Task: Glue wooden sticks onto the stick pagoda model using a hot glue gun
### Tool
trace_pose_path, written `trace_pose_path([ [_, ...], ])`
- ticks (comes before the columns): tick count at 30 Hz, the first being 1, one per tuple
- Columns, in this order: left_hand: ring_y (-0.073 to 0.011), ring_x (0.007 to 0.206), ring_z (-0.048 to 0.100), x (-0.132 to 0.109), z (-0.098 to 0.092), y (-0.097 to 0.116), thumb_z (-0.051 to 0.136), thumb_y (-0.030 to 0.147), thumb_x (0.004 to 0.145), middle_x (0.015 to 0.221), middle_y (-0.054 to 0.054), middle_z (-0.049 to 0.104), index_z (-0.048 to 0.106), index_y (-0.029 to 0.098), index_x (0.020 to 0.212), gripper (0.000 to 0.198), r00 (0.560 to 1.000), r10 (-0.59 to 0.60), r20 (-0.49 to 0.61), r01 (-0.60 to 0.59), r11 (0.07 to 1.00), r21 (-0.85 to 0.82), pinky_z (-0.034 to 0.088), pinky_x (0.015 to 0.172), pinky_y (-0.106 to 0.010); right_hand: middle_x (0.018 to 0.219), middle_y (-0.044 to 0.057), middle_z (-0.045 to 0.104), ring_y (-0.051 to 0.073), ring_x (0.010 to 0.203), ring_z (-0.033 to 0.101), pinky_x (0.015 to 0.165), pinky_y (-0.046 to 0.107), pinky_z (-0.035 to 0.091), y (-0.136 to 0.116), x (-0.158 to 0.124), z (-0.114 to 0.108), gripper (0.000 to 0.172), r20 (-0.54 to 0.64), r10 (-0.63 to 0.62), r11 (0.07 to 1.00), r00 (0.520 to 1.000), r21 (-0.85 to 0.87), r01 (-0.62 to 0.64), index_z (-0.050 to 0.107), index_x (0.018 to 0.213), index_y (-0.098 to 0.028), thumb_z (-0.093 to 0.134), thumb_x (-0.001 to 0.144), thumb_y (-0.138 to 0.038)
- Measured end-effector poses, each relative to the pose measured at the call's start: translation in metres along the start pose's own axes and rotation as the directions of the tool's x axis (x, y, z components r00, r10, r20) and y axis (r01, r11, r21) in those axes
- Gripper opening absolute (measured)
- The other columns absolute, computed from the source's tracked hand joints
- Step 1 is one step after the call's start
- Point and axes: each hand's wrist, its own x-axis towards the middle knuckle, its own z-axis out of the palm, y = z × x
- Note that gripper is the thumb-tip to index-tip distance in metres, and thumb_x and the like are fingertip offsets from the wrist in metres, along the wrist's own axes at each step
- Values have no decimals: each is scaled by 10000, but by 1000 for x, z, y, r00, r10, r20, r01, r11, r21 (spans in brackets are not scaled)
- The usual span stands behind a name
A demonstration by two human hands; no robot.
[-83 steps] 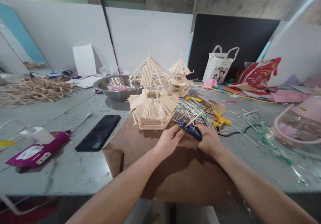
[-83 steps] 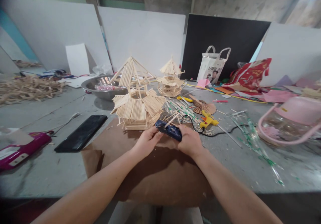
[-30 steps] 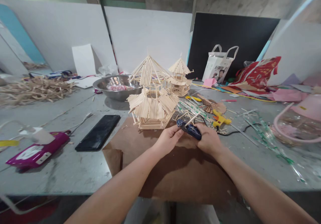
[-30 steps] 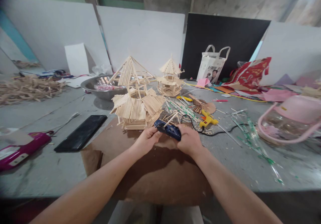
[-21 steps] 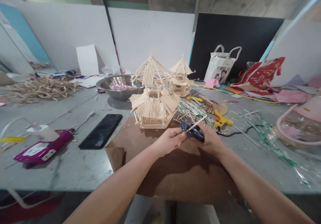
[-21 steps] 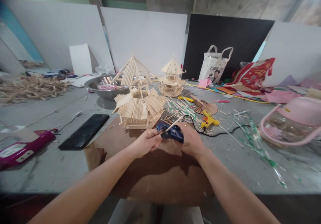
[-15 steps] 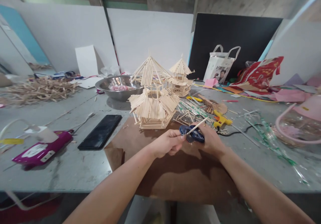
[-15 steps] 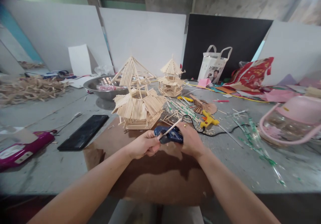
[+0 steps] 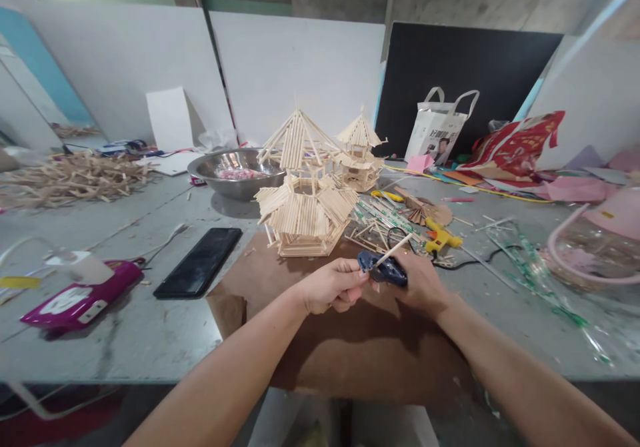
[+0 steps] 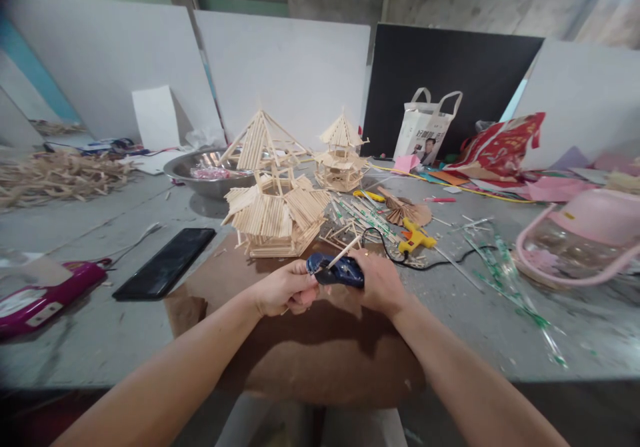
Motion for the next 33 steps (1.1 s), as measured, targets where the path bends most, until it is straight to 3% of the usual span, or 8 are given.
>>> trace_pose_path([
  [4, -16, 332, 181, 7, 5, -3, 532, 474, 699, 400, 90, 310, 565, 122, 745, 356, 959, 190, -211, -145, 966, 215, 132, 348, -165, 828, 94, 634, 213, 728, 587, 630, 301, 426, 5, 0, 5, 297, 2, 59, 998, 998, -37, -59, 510, 932, -154, 524, 674, -302],
  [9, -37, 422, 254, 15, 12, -3, 511, 471, 708, 437, 67, 323, 568, 126, 640, 356, 768, 499, -402, -250, 811, 529, 198, 402, -174, 911, 106, 615, 222, 785, 577, 689, 329, 427, 5, 4, 8, 333, 27, 183, 983, 983, -33, -182, 492, 1000, -162, 506, 695, -295],
  [11, -37, 417, 257, 14, 13, -2, 511, 464, 711, 432, 67, 320, 568, 128, 644, 347, 779, 492, -389, -256, 815, 519, 200, 399, -174, 947, 105, 601, 221, 815, 569, 713, 334, 423, 4, 5, 9, 346, 24, 153, 988, 988, 1, -153, 474, 1025, -170, 507, 699, -284],
  [18, -17, 298, 169, 6, 13, -5, 553, 450, 696, 368, 99, 292, 540, 126, 694, 324, 958, 210, -194, -196, 977, 88, 137, 316, -163, 1033, 124, 546, 238, 941, 518, 761, 350, 419, 7, 4, 1, 475, -15, 13, 996, 1000, 85, -11, 410, 1090, -163, 530, 633, -213],
  [22, -13, 280, 102, 3, 9, -3, 510, 471, 721, 353, 110, 262, 518, 136, 709, 335, 994, 105, -34, -106, 992, -62, 94, 305, -154, 1117, 140, 506, 250, 1031, 468, 837, 376, 386, 11, 5, 1, 572, -2, -17, 999, 1000, 43, 17, 363, 1168, -154, 540, 629, -230],
  [25, -16, 299, 78, 4, 5, 0, 476, 460, 745, 366, 113, 249, 488, 156, 699, 307, 985, 137, -109, -140, 990, -17, 94, 313, -151, 1116, 147, 510, 256, 1035, 465, 863, 385, 361, 19, 8, 5, 530, -16, 54, 996, 998, -64, -55, 382, 1174, -141, 512, 676, -270],
  [28, -26, 328, 123, 8, 4, 2, 443, 445, 761, 400, 98, 276, 482, 157, 678, 303, 925, 233, -299, -159, 955, 252, 123, 335, -163, 1049, 152, 545, 269, 961, 505, 813, 391, 377, 26, 9, 9, 508, -19, 192, 963, 981, -190, -192, 427, 1149, -137, 474, 722, -408],
  [33, -60, 446, 310, 14, 3, -2, 385, 415, 784, 477, 58, 349, 514, 157, 620, 332, 796, 464, -389, 41, 599, 799, 236, 445, -188, 1050, 173, 557, 292, 952, 505, 793, 398, 356, 26, 8, 16, 654, 104, 294, 906, 950, -349, -242, 458, 1143, -112, 486, 670, -564],
])
